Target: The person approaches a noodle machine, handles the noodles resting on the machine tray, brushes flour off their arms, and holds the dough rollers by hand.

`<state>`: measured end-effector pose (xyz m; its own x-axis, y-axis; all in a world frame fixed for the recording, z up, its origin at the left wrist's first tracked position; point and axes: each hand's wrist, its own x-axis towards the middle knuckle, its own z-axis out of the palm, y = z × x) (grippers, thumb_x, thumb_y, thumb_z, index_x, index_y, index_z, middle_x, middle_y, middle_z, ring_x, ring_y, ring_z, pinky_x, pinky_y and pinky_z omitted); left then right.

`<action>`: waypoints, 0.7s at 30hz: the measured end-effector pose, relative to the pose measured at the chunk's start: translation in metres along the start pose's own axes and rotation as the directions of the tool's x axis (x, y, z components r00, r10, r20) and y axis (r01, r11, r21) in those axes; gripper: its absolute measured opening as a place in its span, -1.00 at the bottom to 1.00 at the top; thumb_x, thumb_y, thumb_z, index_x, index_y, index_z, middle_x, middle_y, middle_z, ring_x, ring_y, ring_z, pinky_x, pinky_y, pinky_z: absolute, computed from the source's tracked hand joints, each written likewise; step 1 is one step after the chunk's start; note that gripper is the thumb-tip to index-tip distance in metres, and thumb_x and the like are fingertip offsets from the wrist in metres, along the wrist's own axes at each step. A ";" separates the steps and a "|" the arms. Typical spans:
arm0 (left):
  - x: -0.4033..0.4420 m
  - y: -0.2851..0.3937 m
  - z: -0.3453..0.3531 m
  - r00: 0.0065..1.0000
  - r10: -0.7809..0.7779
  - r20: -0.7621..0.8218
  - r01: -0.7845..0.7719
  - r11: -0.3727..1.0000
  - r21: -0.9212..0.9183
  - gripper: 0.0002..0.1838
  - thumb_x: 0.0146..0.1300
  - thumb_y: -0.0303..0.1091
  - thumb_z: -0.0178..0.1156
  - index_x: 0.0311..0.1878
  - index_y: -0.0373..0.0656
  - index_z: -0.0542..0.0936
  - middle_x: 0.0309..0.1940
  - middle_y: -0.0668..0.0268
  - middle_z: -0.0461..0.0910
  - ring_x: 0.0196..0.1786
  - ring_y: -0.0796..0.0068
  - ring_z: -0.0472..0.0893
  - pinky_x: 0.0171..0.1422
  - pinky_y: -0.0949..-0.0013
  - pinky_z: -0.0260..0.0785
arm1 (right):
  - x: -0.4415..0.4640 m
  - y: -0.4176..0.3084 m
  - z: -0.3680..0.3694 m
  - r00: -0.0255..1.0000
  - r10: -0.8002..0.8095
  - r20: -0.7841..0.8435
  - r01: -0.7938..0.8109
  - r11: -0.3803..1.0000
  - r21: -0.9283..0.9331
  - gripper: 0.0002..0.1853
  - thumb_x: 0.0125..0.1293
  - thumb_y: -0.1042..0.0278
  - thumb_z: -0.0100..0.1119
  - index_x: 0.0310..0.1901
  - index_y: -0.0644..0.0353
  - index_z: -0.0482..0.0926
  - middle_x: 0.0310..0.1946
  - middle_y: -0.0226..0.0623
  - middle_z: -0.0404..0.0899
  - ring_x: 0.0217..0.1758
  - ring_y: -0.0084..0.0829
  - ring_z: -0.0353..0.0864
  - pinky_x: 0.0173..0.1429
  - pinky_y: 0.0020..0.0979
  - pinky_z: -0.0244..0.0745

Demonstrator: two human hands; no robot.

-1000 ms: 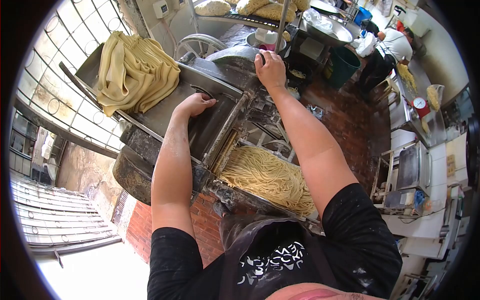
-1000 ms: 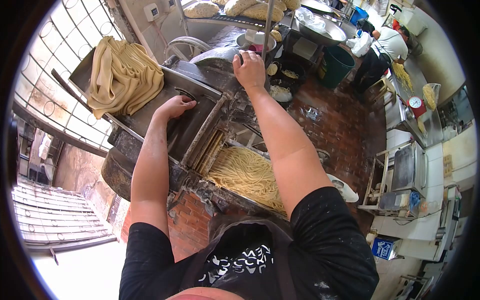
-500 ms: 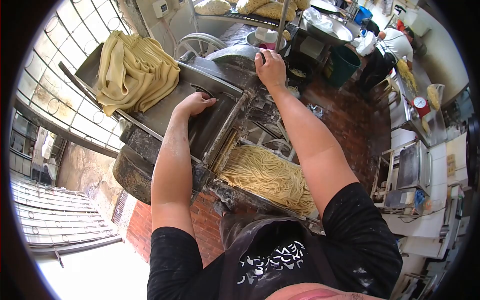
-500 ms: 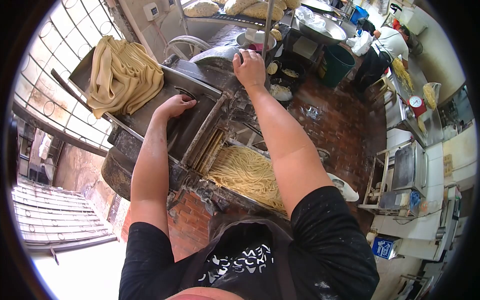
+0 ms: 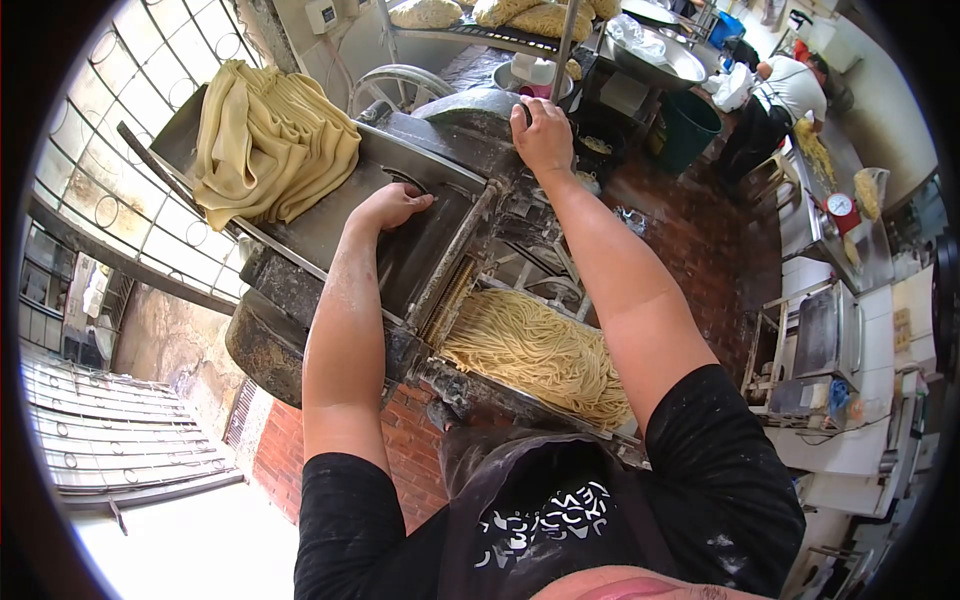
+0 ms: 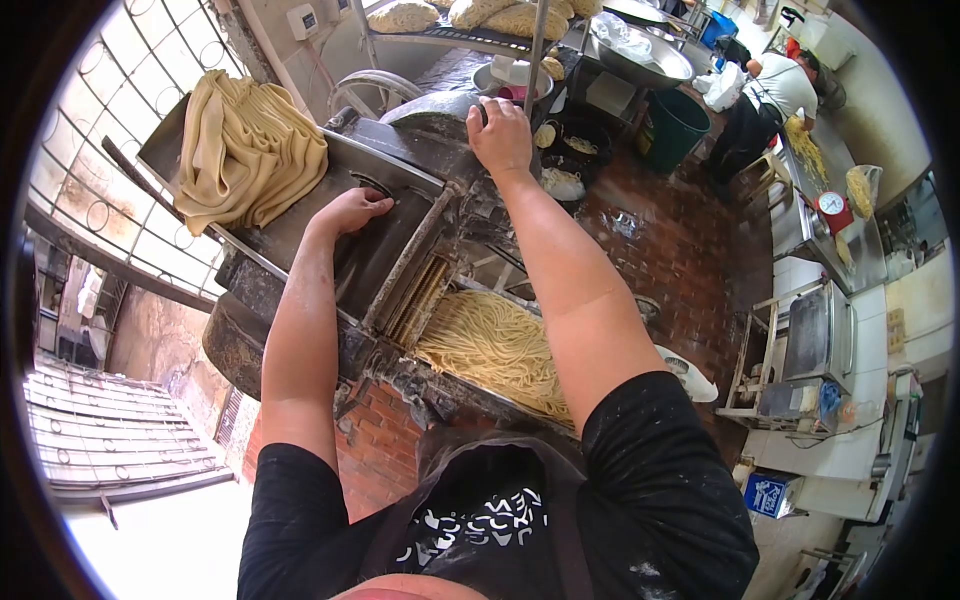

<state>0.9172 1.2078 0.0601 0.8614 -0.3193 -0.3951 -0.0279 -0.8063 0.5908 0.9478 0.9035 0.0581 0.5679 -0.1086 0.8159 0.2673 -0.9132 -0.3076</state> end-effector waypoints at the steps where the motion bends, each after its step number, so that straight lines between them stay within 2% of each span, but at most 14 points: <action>1: 0.000 0.000 0.000 1.000 0.000 0.001 0.000 1.000 0.000 -0.29 0.38 0.24 0.31 0.38 -0.10 0.59 0.04 0.17 0.71 -0.12 0.32 0.68 -0.07 0.20 0.59 | 0.000 0.000 0.000 1.000 0.000 -0.001 0.000 1.000 -0.002 -0.58 0.47 0.04 0.11 0.04 0.23 0.71 -0.01 -0.01 0.72 0.07 -0.01 0.69 0.27 -0.07 0.54; 9: 0.001 0.000 0.000 1.000 0.001 -0.005 -0.001 1.000 0.008 -0.30 0.39 0.24 0.31 0.38 -0.09 0.59 0.05 0.17 0.71 -0.13 0.33 0.68 -0.06 0.21 0.58 | 0.000 -0.001 0.000 1.000 0.006 0.003 -0.006 1.000 0.007 -0.57 0.48 0.04 0.09 0.04 0.24 0.71 -0.01 0.00 0.73 0.08 -0.01 0.69 0.28 -0.07 0.53; 12: -0.007 0.005 0.003 0.998 -0.011 -0.066 0.010 1.000 -0.026 -0.39 0.37 0.19 0.33 0.21 -0.15 0.69 -0.05 0.16 0.77 -0.02 0.29 0.72 0.01 0.21 0.55 | 0.000 0.000 0.000 1.000 0.009 0.008 -0.009 1.000 0.011 -0.57 0.48 0.03 0.08 0.04 0.24 0.71 0.00 0.01 0.73 0.08 -0.01 0.68 0.29 -0.07 0.53; 21: -0.007 0.005 0.002 0.998 0.003 -0.068 -0.004 1.000 -0.012 -0.40 0.38 0.18 0.33 0.21 -0.14 0.70 -0.06 0.17 0.77 -0.06 0.30 0.72 -0.01 0.22 0.55 | 0.001 -0.001 -0.002 0.999 0.003 0.032 -0.003 1.000 0.008 -0.56 0.49 0.02 0.08 0.08 0.22 0.70 -0.02 0.00 0.72 0.08 0.00 0.68 0.27 -0.06 0.53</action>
<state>0.9101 1.2046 0.0640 0.8938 -0.2869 -0.3446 -0.0251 -0.7993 0.6004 0.9466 0.9039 0.0604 0.5931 -0.0986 0.7991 0.2716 -0.9098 -0.3139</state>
